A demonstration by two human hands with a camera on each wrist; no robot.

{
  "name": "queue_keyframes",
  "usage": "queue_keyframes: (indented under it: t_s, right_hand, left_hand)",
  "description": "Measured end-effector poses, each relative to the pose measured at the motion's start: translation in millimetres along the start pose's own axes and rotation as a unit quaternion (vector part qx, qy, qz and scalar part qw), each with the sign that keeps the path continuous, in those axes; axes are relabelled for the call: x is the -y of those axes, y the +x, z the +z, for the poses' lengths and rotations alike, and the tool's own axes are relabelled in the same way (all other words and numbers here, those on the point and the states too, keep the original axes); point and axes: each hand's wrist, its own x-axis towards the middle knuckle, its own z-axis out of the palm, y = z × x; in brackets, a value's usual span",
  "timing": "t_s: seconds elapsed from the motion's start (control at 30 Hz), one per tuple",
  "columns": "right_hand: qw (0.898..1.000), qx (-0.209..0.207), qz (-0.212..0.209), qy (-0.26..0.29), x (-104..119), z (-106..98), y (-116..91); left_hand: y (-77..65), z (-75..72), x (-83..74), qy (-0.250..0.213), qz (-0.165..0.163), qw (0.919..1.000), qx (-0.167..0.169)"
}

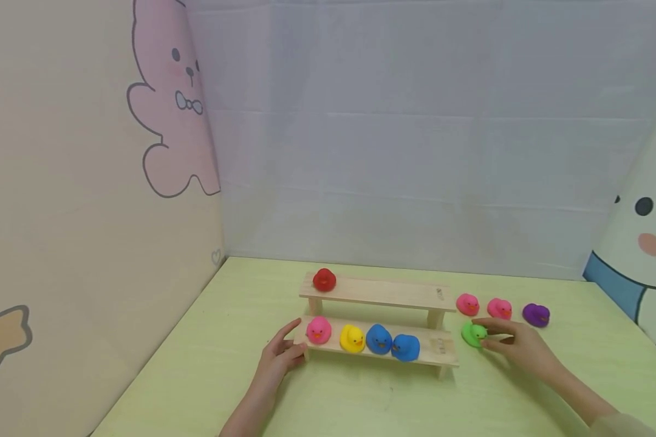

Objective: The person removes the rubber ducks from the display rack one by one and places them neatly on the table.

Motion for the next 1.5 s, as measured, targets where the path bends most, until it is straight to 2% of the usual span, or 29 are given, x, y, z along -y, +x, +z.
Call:
queue_keyframes:
  t_s: [0.2, 0.4, 0.6, 0.83, 1.07, 1.5]
  right_hand:
    - [1.0, 0.002, -0.011, -0.015, 3.0, -5.4, 1.9]
    - [0.999, -0.007, -0.022, -0.032, 15.8, -23.1, 11.2]
    - [0.999, -0.014, -0.025, -0.027, 37.8, -41.7, 27.9]
    - [0.997, -0.031, -0.072, -0.013, 68.7, -47.5, 54.1]
    - [0.992, -0.035, -0.114, 0.038, 101.5, -31.8, 83.1]
    - [0.972, -0.017, -0.171, 0.159, 170.0, 23.3, 126.3]
  left_hand:
    - [0.4, -0.4, 1.2, 0.0, 0.008, 1.0, 0.001]
    - [0.5, -0.4, 0.5, -0.002, 0.007, 1.0, 0.004]
    - [1.8, 0.4, -0.3, -0.005, 0.007, 0.9999, 0.008]
    - [0.7, 0.9, -0.7, -0.002, 0.002, 1.0, 0.004]
    - [0.5, 0.7, -2.4, -0.007, 0.002, 1.0, 0.005]
    - [1.3, 0.0, -0.2, 0.004, -0.002, 1.0, 0.003]
